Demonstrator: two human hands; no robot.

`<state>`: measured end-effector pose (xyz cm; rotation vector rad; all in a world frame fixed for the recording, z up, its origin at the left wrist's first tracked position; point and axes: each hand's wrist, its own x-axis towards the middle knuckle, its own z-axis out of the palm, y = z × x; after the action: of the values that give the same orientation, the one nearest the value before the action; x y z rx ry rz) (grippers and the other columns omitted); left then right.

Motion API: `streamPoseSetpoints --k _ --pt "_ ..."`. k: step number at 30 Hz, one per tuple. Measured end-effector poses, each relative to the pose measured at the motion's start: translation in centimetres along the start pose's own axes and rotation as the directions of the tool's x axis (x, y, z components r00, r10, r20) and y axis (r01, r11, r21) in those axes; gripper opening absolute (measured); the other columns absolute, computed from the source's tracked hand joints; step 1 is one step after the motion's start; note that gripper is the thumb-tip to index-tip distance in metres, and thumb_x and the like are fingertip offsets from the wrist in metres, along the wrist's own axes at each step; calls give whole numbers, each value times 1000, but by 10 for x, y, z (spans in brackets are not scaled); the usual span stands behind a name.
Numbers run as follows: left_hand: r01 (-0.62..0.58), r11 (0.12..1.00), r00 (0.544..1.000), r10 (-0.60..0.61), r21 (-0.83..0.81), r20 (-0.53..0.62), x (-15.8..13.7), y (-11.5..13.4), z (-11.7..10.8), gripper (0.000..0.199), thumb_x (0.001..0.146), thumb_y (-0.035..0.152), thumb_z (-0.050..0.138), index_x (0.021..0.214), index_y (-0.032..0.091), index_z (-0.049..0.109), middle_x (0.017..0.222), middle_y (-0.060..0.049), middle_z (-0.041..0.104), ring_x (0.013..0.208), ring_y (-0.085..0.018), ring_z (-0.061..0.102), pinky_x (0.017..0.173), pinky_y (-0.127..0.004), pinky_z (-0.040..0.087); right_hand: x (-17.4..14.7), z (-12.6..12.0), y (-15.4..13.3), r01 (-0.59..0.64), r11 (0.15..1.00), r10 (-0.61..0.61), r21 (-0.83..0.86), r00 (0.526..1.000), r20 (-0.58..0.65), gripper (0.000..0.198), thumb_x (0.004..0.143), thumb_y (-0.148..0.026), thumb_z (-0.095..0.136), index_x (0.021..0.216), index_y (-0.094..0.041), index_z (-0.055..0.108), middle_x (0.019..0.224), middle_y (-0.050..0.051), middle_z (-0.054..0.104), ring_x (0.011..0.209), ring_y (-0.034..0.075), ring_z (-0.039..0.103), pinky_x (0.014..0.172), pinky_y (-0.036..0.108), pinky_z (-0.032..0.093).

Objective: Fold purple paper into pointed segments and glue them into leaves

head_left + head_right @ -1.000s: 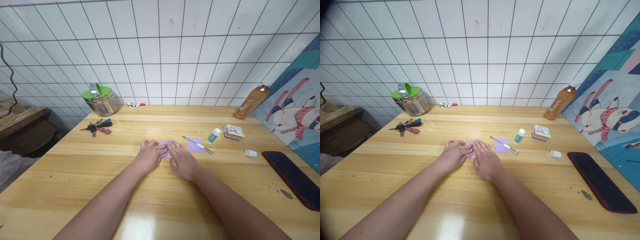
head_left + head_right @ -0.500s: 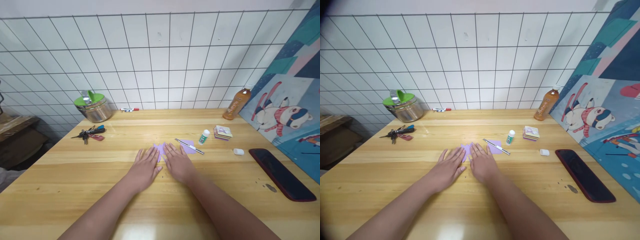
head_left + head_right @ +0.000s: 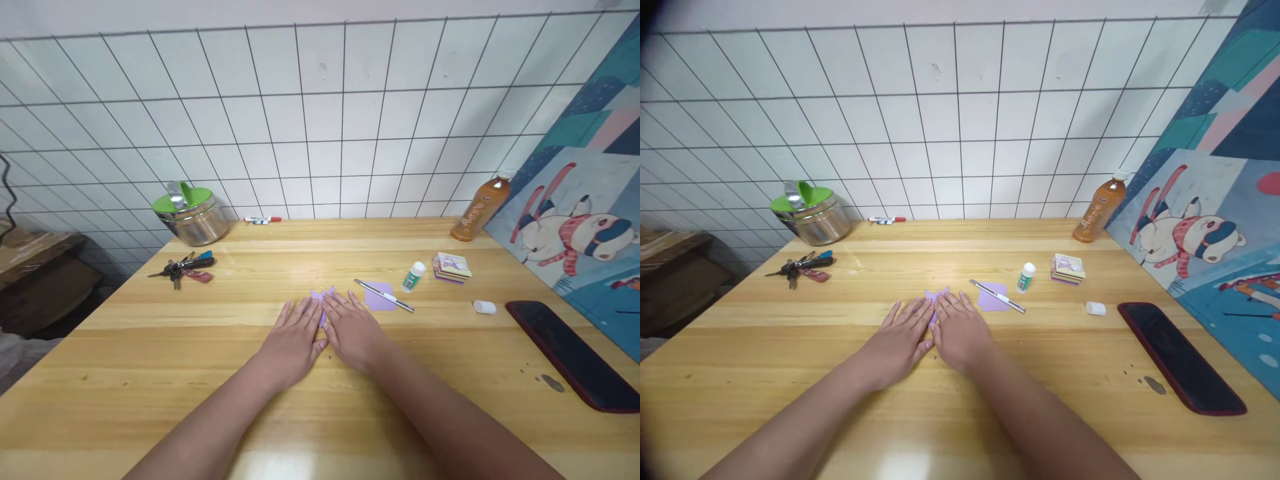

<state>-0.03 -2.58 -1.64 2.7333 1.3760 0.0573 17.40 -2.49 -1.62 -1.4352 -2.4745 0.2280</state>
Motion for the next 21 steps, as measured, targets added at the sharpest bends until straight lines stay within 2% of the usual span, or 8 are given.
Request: streamPoseSetpoints --k 4,7,10,12,15,18,21 --pt "34 998 999 -35 -46 -13 0 0 -7 58 90 50 22 140 22 24 145 -6 29 135 -26 18 107 -53 8 0 -8 2 8 1000 -8 6 999 -50 44 93 -32 27 133 -21 40 134 5 46 131 19 26 109 43 6" --pt "91 991 994 -95 -94 -46 2 1 -13 53 90 49 23 138 28 28 141 -5 37 131 -28 27 103 -59 12 -6 -18 1 -44 999 44 4 987 -153 43 90 -37 35 131 -26 41 132 5 48 126 22 32 103 42 20" --pt "74 991 985 -89 -108 -145 5 6 -21 47 91 41 27 136 30 30 142 -4 36 128 -27 31 102 -59 14 -11 -25 -5 -155 987 148 -39 978 -149 33 88 -41 38 103 -22 61 103 9 62 103 23 48 89 38 33" --pt "79 991 964 -103 -108 -245 6 8 -26 44 91 35 28 134 30 33 141 -5 37 127 -25 34 103 -56 16 -11 -26 -12 -191 977 179 -95 977 -115 32 85 -43 42 90 -18 62 91 10 61 93 24 50 82 37 35" --pt "105 988 916 -141 -116 -376 6 5 -33 42 90 27 31 131 27 39 136 -6 44 122 -23 40 105 -52 17 -6 -23 -20 -221 960 208 -172 974 -94 31 82 -44 47 91 -17 60 91 11 60 92 25 50 79 38 36" --pt "109 985 865 -160 -132 -475 5 -1 -38 40 87 27 36 125 25 45 126 -7 53 116 -23 45 104 -48 21 1 -17 -19 -248 942 239 -228 969 -66 22 84 -32 44 89 -17 59 90 11 60 89 25 51 74 37 39" --pt "109 979 822 -187 -174 -539 3 -4 -40 37 86 30 39 121 23 50 119 -8 56 111 -24 47 99 -43 28 4 -14 -12 -292 919 298 -264 954 -19 22 87 -22 37 89 -17 59 89 11 60 85 22 54 67 32 41"
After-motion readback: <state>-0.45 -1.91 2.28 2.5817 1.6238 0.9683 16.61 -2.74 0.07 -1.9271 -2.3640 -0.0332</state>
